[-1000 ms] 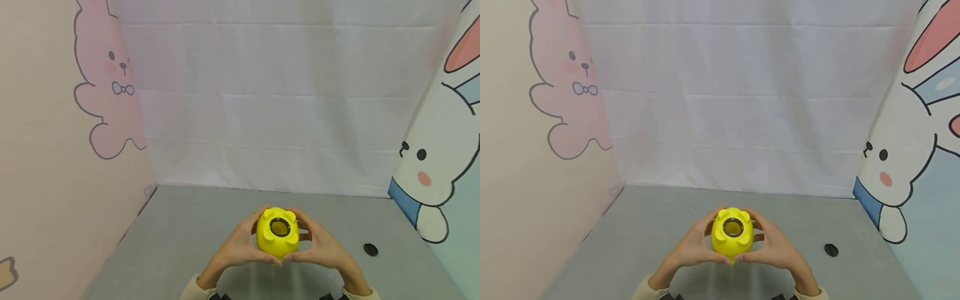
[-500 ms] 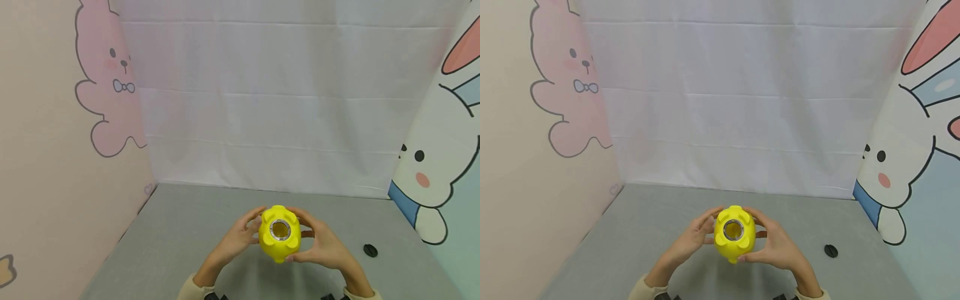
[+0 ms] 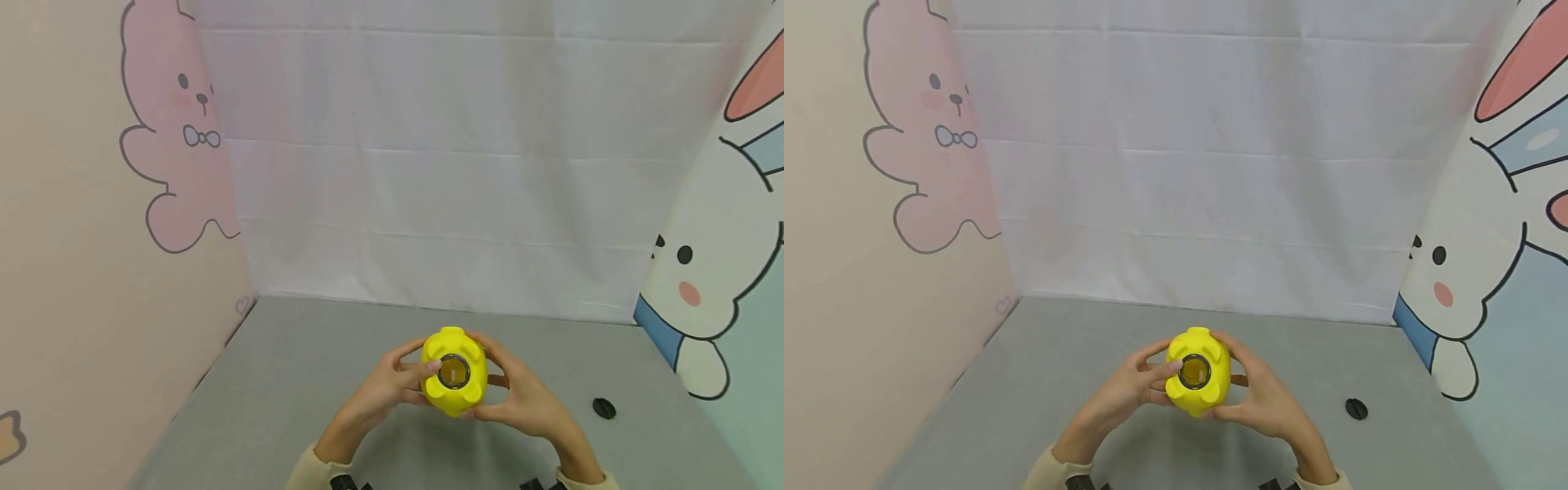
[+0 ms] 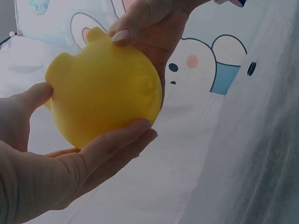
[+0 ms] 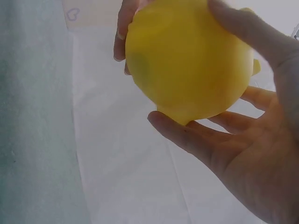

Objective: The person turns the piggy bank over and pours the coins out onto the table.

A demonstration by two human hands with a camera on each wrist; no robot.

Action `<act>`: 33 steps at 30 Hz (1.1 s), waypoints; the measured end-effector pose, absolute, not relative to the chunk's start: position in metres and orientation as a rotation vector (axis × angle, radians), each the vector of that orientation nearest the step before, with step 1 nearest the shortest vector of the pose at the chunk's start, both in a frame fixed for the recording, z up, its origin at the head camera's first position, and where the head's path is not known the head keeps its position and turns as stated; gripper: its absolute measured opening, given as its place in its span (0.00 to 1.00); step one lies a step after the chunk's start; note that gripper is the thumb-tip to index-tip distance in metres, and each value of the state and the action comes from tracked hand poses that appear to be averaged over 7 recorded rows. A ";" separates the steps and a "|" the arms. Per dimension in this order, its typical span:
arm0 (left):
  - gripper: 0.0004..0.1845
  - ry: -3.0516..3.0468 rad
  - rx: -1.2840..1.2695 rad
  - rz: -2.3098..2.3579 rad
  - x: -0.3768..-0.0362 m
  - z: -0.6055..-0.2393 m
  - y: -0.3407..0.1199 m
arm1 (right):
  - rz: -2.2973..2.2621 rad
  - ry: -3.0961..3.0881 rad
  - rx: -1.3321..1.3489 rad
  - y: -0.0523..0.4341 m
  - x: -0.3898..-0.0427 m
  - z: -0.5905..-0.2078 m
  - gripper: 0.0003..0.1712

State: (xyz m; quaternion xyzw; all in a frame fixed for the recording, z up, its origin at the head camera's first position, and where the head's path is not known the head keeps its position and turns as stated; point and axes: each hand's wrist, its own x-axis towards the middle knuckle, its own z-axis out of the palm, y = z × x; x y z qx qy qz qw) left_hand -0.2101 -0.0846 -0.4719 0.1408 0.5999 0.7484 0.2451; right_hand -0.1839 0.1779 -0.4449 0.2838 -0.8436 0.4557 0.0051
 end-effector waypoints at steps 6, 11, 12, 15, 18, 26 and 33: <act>0.42 1.689 0.310 2.100 -0.210 -0.473 -0.085 | 1.550 -2.602 0.893 0.180 -0.182 -0.446 0.62; 0.40 1.752 0.336 2.119 -0.208 -0.472 -0.089 | 1.796 -2.657 0.621 0.180 -0.184 -0.445 0.51; 0.40 1.761 0.348 2.121 -0.208 -0.472 -0.089 | 1.863 -2.665 0.581 0.180 -0.185 -0.445 0.48; 0.39 1.768 0.401 2.127 -0.207 -0.472 -0.091 | 2.029 -2.695 0.552 0.182 -0.187 -0.445 0.44; 0.40 1.754 0.466 2.136 -0.206 -0.471 -0.093 | 2.147 -2.701 0.657 0.183 -0.190 -0.445 0.40; 0.43 1.733 0.558 2.133 -0.205 -0.469 -0.091 | 2.214 -2.678 0.685 0.183 -0.192 -0.447 0.39; 0.45 1.719 0.599 2.125 -0.207 -0.470 -0.090 | 2.214 -2.532 0.696 0.186 -0.191 -0.451 0.35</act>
